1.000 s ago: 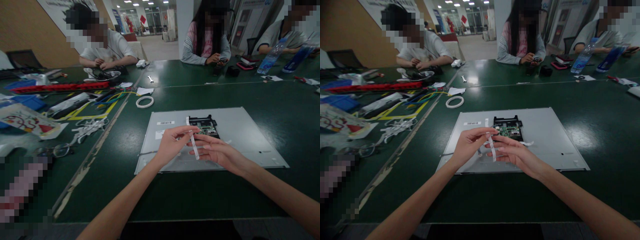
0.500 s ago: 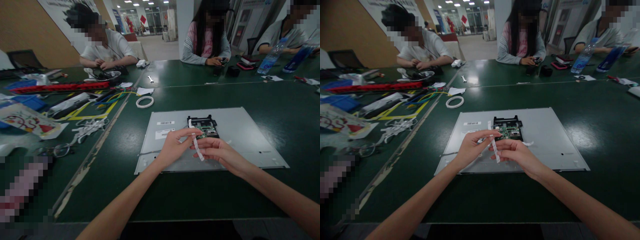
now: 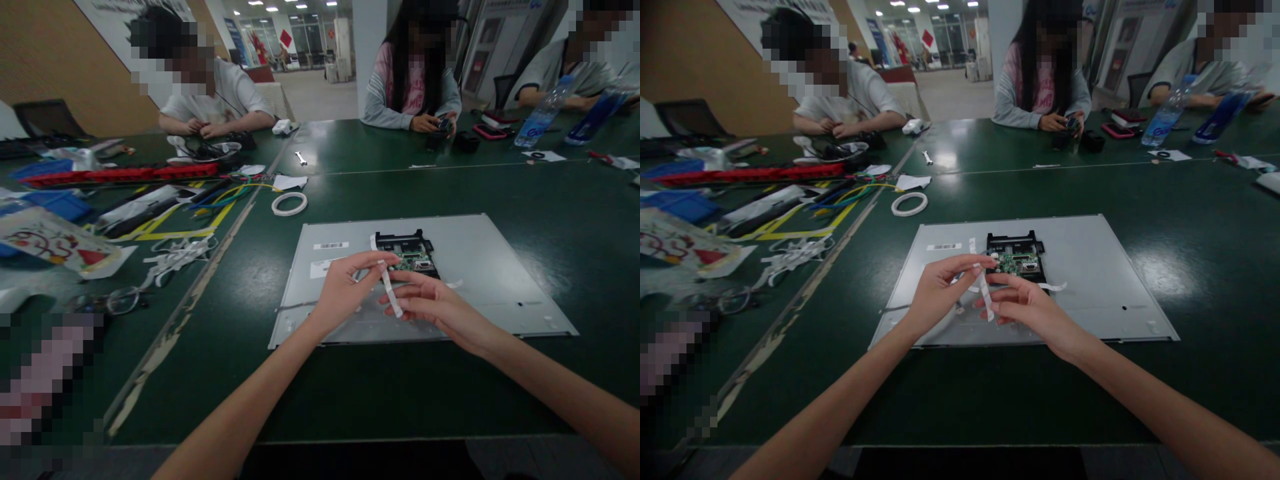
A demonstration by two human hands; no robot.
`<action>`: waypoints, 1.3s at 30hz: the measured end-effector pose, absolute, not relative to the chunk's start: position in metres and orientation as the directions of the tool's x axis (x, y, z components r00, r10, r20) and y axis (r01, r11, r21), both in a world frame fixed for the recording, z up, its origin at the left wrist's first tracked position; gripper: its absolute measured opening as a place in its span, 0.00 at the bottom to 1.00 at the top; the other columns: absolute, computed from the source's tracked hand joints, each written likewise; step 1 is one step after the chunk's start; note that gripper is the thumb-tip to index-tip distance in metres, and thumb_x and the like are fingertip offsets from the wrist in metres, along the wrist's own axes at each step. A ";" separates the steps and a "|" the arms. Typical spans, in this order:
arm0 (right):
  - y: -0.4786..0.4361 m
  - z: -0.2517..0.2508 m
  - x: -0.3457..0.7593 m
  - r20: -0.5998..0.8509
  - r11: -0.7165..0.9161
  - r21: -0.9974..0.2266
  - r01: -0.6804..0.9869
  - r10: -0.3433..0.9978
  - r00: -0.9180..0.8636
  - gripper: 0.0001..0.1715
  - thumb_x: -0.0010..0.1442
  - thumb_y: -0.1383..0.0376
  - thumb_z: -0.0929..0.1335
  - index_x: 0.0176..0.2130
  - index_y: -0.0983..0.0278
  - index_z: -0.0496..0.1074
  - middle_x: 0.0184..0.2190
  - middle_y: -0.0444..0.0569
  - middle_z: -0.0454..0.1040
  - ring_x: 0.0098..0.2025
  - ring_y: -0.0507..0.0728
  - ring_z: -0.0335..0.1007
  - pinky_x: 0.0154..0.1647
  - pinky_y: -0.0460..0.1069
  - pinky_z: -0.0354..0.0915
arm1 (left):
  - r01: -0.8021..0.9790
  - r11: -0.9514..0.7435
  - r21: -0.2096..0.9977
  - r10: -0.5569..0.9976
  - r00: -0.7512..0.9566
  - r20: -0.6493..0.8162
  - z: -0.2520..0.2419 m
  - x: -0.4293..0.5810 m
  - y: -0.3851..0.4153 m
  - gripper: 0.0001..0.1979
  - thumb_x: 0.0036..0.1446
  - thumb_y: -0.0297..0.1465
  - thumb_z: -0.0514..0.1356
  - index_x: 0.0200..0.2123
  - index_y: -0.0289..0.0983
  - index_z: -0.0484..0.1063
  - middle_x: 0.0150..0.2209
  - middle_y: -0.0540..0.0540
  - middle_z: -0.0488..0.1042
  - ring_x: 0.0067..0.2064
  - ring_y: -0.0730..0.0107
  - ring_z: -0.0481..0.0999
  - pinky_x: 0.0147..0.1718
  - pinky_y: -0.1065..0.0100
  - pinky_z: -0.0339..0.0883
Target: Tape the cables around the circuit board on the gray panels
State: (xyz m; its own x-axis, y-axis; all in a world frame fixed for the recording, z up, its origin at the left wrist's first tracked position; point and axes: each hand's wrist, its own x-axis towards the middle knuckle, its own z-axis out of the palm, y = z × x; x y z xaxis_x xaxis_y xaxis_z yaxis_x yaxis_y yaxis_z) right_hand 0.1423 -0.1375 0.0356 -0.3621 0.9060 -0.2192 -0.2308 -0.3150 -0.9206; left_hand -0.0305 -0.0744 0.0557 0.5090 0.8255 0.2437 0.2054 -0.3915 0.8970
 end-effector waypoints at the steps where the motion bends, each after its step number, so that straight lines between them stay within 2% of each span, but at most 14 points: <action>1: -0.138 0.035 0.142 -0.228 -0.315 -0.925 -0.211 0.907 -0.354 0.28 0.54 0.62 0.70 0.54 0.58 0.64 0.42 0.49 0.74 0.42 0.53 0.71 0.41 0.48 0.63 | 0.202 -0.389 0.899 0.825 0.511 0.242 0.056 -0.031 -0.074 0.11 0.59 0.31 0.54 0.42 0.40 0.74 0.43 0.47 0.77 0.46 0.70 0.74 0.49 0.65 0.66; 7: -0.138 0.033 0.141 -0.253 -0.301 -0.949 -0.091 0.903 -0.346 0.17 0.55 0.58 0.69 0.44 0.63 0.72 0.34 0.48 0.76 0.34 0.51 0.71 0.34 0.46 0.62 | 0.218 -0.382 0.898 0.830 0.508 0.230 0.059 -0.030 -0.075 0.11 0.59 0.30 0.54 0.41 0.40 0.74 0.44 0.47 0.76 0.47 0.70 0.74 0.49 0.65 0.66; 15: -0.137 0.037 0.138 -0.200 -0.248 -0.965 -0.089 0.911 -0.361 0.07 0.54 0.63 0.70 0.34 0.64 0.74 0.25 0.43 0.73 0.28 0.49 0.69 0.32 0.45 0.63 | 0.202 -0.399 0.894 0.815 0.524 0.246 0.056 -0.031 -0.073 0.11 0.59 0.31 0.54 0.42 0.39 0.74 0.43 0.48 0.77 0.46 0.71 0.74 0.48 0.68 0.66; 22: -0.141 0.036 0.141 -0.105 -0.150 -0.985 -0.086 0.915 -0.389 0.11 0.55 0.61 0.70 0.38 0.64 0.75 0.22 0.43 0.72 0.24 0.48 0.68 0.27 0.45 0.65 | 0.262 -0.389 0.883 0.822 0.532 0.204 0.056 -0.031 -0.073 0.12 0.60 0.32 0.53 0.40 0.39 0.76 0.43 0.48 0.77 0.45 0.70 0.74 0.48 0.66 0.66; 30: -0.144 0.036 0.143 -0.034 -0.026 -0.999 0.029 0.948 -0.318 0.12 0.56 0.59 0.69 0.39 0.63 0.75 0.17 0.40 0.67 0.18 0.46 0.62 0.19 0.41 0.60 | 0.251 -0.405 0.879 0.808 0.548 0.216 0.054 -0.031 -0.074 0.12 0.60 0.32 0.53 0.40 0.40 0.76 0.42 0.48 0.77 0.44 0.70 0.74 0.46 0.66 0.67; 36: -0.142 0.035 0.142 -0.112 -0.083 -0.992 0.097 0.929 -0.352 0.13 0.56 0.58 0.69 0.39 0.64 0.73 0.19 0.40 0.68 0.19 0.46 0.62 0.21 0.42 0.60 | 0.174 -0.337 0.925 0.843 0.494 0.214 0.052 -0.030 -0.072 0.11 0.59 0.33 0.54 0.40 0.38 0.75 0.41 0.47 0.77 0.44 0.69 0.76 0.47 0.64 0.68; 39: -0.140 0.035 0.140 -0.179 -0.154 -0.983 0.101 0.926 -0.332 0.15 0.57 0.58 0.68 0.40 0.65 0.72 0.17 0.39 0.66 0.19 0.47 0.61 0.22 0.43 0.60 | 0.125 -0.324 0.938 0.858 0.456 0.235 0.053 -0.031 -0.072 0.13 0.60 0.33 0.53 0.44 0.38 0.72 0.42 0.45 0.77 0.44 0.67 0.76 0.45 0.63 0.69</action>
State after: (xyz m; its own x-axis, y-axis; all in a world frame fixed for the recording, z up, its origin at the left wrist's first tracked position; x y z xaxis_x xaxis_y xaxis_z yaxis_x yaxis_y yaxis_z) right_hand 0.1399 -0.1397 0.0345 -0.3319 0.9261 -0.1792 0.1005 -0.1541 -0.9829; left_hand -0.0311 -0.0721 0.0530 0.4565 0.8581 0.2351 0.1254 -0.3236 0.9378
